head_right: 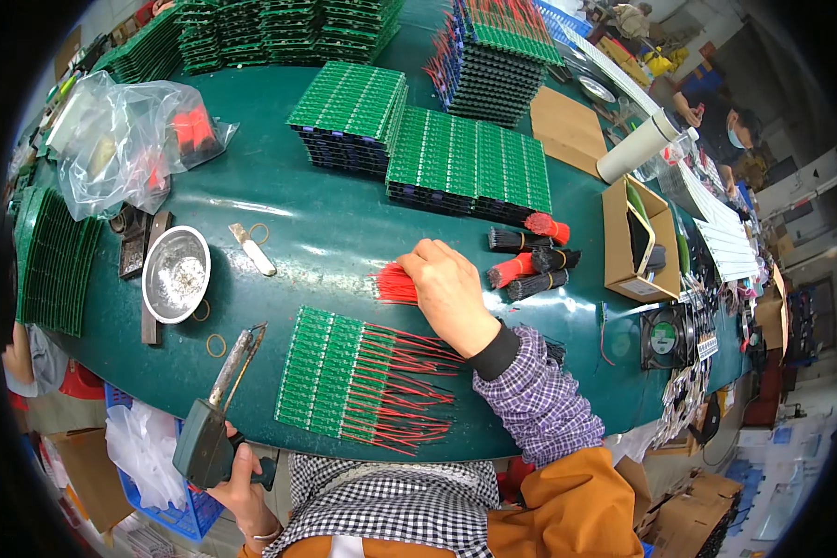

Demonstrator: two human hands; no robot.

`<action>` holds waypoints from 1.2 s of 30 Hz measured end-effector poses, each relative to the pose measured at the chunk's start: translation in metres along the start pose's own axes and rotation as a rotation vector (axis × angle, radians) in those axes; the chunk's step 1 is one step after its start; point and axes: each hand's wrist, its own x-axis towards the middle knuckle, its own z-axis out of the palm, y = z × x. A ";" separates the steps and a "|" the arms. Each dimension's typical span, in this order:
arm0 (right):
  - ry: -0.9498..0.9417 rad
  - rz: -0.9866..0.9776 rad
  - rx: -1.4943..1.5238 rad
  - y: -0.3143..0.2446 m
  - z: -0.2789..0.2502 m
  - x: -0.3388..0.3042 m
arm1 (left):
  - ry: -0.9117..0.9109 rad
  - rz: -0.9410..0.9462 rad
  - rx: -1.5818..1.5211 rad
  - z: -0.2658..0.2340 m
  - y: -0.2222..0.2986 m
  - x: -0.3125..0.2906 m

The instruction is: The person solders red wires onto a circuit board panel using a soldering tool while positioning each wire by hand.

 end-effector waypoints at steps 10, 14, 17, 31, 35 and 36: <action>0.052 -0.107 -0.046 -0.006 -0.007 -0.002 | 0.021 -0.012 0.006 0.002 0.006 0.002; 0.037 -0.192 -0.174 -0.025 -0.022 0.012 | 0.033 -0.002 0.009 0.000 0.005 0.003; -0.027 -0.287 -0.284 -0.045 -0.029 0.026 | 0.038 0.004 -0.015 -0.001 0.006 0.003; -0.341 -0.456 -0.520 -0.089 0.006 0.047 | 0.061 -0.022 -0.037 -0.009 0.006 0.005; -0.278 -0.429 -0.430 -0.084 -0.001 0.048 | 0.055 -0.042 -0.041 -0.011 0.004 0.011; -0.252 -0.424 -0.388 -0.083 -0.003 0.047 | 0.060 -0.030 -0.074 -0.010 0.003 0.013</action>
